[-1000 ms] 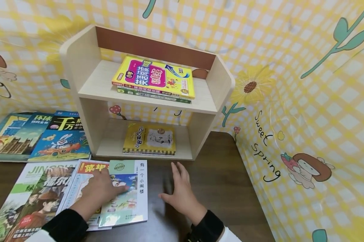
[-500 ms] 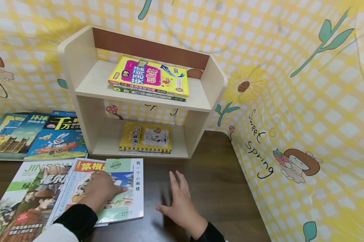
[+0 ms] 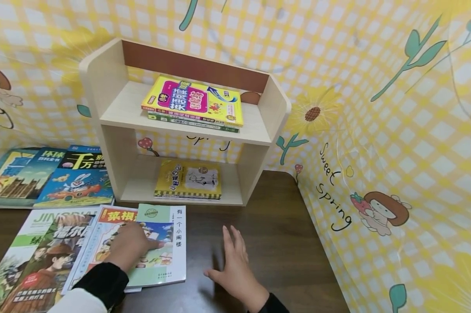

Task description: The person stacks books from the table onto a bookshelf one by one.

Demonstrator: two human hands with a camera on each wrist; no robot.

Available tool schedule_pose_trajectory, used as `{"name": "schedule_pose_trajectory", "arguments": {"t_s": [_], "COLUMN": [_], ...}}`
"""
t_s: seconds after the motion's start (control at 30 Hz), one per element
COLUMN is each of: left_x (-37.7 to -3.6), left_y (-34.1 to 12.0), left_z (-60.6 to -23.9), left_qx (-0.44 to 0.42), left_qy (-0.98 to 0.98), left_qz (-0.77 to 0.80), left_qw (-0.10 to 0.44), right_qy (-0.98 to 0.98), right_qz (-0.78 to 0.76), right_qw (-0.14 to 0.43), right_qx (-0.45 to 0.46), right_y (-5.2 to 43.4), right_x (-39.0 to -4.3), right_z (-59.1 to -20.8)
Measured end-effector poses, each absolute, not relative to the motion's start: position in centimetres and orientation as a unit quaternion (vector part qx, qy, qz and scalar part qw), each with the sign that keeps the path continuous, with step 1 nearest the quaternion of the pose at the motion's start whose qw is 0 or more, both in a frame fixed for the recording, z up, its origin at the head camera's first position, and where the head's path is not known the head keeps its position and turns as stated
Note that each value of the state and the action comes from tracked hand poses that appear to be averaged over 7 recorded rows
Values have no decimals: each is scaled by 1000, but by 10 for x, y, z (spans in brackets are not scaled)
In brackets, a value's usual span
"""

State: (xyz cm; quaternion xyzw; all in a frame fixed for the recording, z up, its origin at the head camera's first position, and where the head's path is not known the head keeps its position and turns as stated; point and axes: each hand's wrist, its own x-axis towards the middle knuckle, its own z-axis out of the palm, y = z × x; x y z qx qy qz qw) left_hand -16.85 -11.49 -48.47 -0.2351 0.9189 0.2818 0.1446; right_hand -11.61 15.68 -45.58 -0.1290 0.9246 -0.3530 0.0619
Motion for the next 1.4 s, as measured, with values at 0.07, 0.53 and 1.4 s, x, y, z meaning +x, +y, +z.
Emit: {"name": "schedule_pose_trajectory", "arguments": {"t_s": [0.07, 0.53, 1.4], "left_x": [-167, -152, -128], "left_y": [-116, -109, -77], "left_z": [-488, -492, -437], "left_qx": [-241, -174, -121], "left_qy": [910, 884, 764], "left_qz": [307, 426, 632], "left_qw": [139, 89, 46], "right_qy": [925, 911, 672], "right_qz": [-354, -396, -723], "right_qw": [62, 70, 158], "right_qx": [-126, -94, -28], "right_y": [158, 159, 117], "right_x": [-116, -119, -123], "right_z": [-457, -469, -448]}}
